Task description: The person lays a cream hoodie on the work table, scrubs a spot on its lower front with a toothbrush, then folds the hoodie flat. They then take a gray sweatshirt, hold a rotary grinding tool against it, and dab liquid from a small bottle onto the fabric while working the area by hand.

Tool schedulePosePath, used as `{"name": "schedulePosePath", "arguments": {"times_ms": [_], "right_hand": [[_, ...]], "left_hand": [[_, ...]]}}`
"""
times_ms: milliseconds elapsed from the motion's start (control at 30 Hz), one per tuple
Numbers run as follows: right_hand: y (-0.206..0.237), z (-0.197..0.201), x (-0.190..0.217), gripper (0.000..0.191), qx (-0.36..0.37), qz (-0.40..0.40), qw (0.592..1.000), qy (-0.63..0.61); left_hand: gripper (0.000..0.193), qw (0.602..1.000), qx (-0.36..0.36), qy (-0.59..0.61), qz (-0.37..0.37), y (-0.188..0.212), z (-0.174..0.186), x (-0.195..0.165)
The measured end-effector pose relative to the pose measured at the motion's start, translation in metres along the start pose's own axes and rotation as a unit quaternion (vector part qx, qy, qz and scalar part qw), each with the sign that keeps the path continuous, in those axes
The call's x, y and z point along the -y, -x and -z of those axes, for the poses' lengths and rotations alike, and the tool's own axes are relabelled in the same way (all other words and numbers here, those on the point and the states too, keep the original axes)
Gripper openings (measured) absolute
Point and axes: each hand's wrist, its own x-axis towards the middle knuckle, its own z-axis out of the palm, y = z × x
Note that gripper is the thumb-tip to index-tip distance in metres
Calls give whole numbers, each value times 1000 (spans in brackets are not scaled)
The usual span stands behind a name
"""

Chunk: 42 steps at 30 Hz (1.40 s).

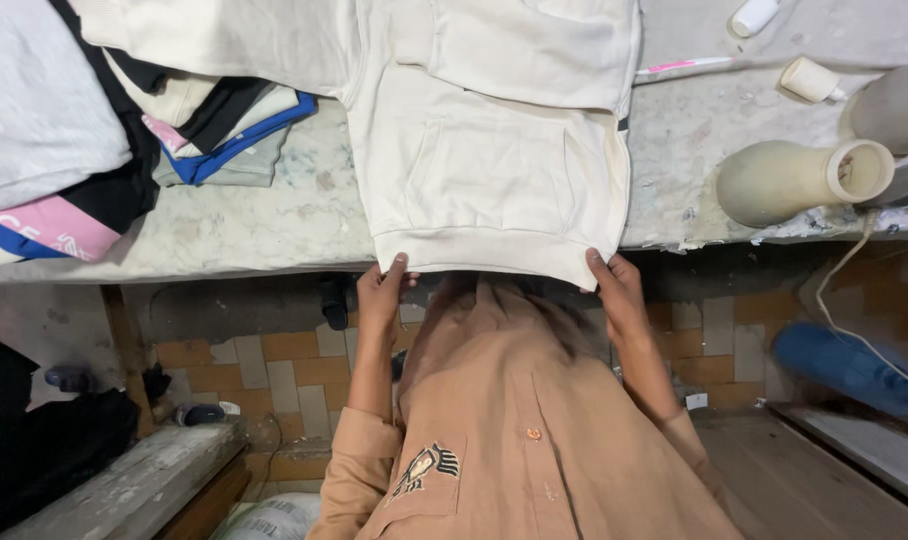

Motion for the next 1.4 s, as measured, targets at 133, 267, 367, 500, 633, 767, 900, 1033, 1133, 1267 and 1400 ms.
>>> {"name": "schedulePosePath", "arguments": {"times_ms": [133, 267, 367, 500, 633, 767, 900, 1033, 1133, 1267, 1400], "right_hand": [[17, 8, 10, 37, 32, 62, 998, -5], [21, 11, 6, 33, 21, 54, 998, 16], [19, 14, -2, 34, 13, 29, 999, 39], [27, 32, -11, 36, 42, -30, 994, 95], [40, 55, -17, 43, 80, -91, 973, 196], [48, 38, 6, 39, -66, -13, 783, 619], [26, -21, 66, 37, -77, 177, 827, 528], [-31, -98, 134, 58, -105, 444, 724, 518], [-82, -148, 161, 83, -128, 531, 668, 506], [-122, -151, 172, 25, -23, 409, 738, 537], [-131, -74, 177, 26, -238, 384, 883, 127]], "left_hand": [[31, 993, -35, 86, -73, 18, -1, -3], [29, 989, -32, 129, -61, 33, 0, -4], [32, 990, -41, 112, -72, 43, -2, 2], [33, 999, 5, 20, -26, 61, 14, 12], [37, 981, 115, -149, 40, 77, 51, 7], [37, 862, 27, -506, 26, 72, 64, -19], [45, 922, -115, -359, -92, 32, 47, -75], [71, 941, -162, -234, -184, -33, 13, -138], [82, 944, -185, -152, -227, -78, -8, -170], [79, 940, -233, -50, -242, -110, -6, -193], [63, 938, -252, -54, -233, -98, 5, -185]]}}
